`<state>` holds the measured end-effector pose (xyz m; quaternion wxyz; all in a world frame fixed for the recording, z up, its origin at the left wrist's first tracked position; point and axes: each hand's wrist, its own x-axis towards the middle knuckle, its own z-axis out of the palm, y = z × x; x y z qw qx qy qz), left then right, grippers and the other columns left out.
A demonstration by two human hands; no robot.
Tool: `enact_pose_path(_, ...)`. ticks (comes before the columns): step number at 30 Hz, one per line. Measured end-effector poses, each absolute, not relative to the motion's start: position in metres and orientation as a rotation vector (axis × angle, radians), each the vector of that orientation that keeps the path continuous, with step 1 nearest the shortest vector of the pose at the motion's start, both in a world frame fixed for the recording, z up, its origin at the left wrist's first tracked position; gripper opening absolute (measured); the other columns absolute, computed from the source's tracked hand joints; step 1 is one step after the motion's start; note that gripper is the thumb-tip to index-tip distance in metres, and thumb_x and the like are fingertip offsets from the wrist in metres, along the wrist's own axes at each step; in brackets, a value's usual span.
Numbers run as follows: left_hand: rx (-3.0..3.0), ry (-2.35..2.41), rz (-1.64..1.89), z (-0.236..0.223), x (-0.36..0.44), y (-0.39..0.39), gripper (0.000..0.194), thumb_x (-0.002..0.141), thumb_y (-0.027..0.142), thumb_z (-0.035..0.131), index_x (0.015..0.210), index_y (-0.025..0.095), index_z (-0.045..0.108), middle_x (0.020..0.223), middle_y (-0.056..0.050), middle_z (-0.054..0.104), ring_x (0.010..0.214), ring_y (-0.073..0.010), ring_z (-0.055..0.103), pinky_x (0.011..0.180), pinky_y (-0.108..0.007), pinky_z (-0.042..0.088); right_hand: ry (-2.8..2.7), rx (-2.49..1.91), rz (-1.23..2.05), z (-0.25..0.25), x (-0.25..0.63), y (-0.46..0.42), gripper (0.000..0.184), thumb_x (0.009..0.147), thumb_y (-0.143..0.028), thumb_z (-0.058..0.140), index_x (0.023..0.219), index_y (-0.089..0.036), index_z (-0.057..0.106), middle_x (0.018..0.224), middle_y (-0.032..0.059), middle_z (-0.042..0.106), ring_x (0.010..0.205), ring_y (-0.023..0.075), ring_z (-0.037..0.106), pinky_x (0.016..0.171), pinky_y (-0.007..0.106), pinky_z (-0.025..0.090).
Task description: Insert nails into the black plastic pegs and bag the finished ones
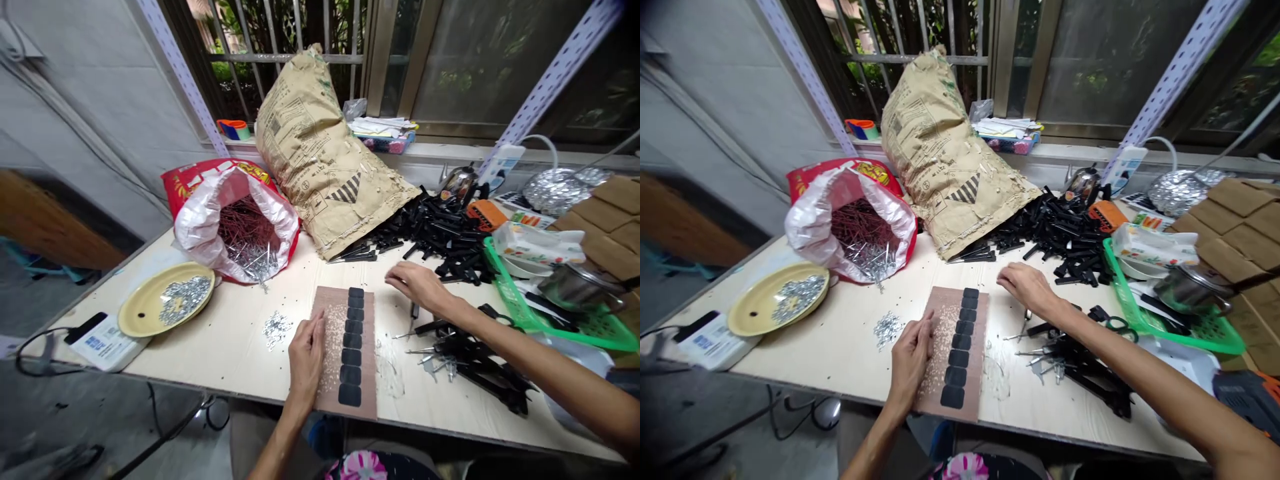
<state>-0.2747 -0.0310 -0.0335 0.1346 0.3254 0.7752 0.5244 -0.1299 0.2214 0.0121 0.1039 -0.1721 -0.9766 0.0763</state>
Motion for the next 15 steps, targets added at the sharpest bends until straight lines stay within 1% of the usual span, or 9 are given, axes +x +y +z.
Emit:
enact_pose_path(3,0.896,2.313,1.568,-0.031,-0.284,-0.048,0.038,0.090,0.038,0.045,0.119,0.020,0.062,0.078,-0.001,0.058,0.062,-0.0126,0.054,0.064,-0.026,0.044,-2.906,-0.399,0.040,-0.012,-0.194,0.223,0.021,0.094,-0.026,0.043,0.093,-0.018,0.062,0.092,0.0065,0.062,0.087,0.0183,0.053,0.068,0.026,0.035)
enact_pose_path(6,0.845,2.534,1.563,-0.030,-0.310,-0.074,0.036,0.089,0.037,0.047,0.117,0.020,0.062,0.087,-0.003,0.060,0.067,-0.0133,0.055,0.066,-0.026,0.045,-2.925,-0.368,-0.123,-0.034,-0.234,0.226,0.017,0.091,-0.027,0.049,0.096,-0.017,0.062,0.094,0.0085,0.060,0.088,0.0208,0.048,0.069,0.029,0.031)
enact_pose_path(8,0.830,2.702,1.450,-0.030,-0.332,-0.092,0.035,0.089,0.037,0.048,0.114,0.019,0.064,0.089,-0.005,0.061,0.074,-0.0156,0.058,0.071,-0.028,0.046,-2.920,-0.344,-0.166,-0.045,-0.244,0.229,0.018,0.090,-0.030,0.051,0.097,-0.018,0.062,0.094,0.0089,0.059,0.090,0.0221,0.045,0.070,0.030,0.029)
enact_pose_path(10,0.850,2.759,1.321,-0.032,-0.350,-0.107,0.033,0.089,0.037,0.047,0.108,0.018,0.066,0.091,-0.006,0.062,0.078,-0.0171,0.059,0.071,-0.030,0.046,-2.903,-0.333,-0.183,-0.052,-0.245,0.232,0.020,0.091,-0.032,0.049,0.096,-0.019,0.063,0.093,0.0090,0.058,0.091,0.0230,0.043,0.072,0.032,0.028)
enact_pose_path(13,0.903,2.722,1.199,-0.037,-0.361,-0.121,0.029,0.088,0.037,0.049,0.097,0.019,0.068,0.089,-0.005,0.064,0.078,-0.0171,0.060,0.070,-0.029,0.046,-2.883,-0.370,-0.171,-0.058,-0.241,0.236,0.024,0.092,-0.034,0.046,0.090,-0.019,0.065,0.092,0.0091,0.057,0.090,0.0229,0.043,0.073,0.032,0.027)
enact_pose_path(15,0.944,2.693,1.143,-0.040,-0.360,-0.126,0.025,0.087,0.037,0.051,0.091,0.019,0.069,0.086,-0.004,0.064,0.074,-0.0159,0.059,0.068,-0.028,0.046,-2.897,-0.372,-0.152,-0.061,-0.239,0.238,0.025,0.093,-0.033,0.044,0.091,-0.019,0.065,0.092,0.0082,0.057,0.088,0.0219,0.043,0.073,0.031,0.027)
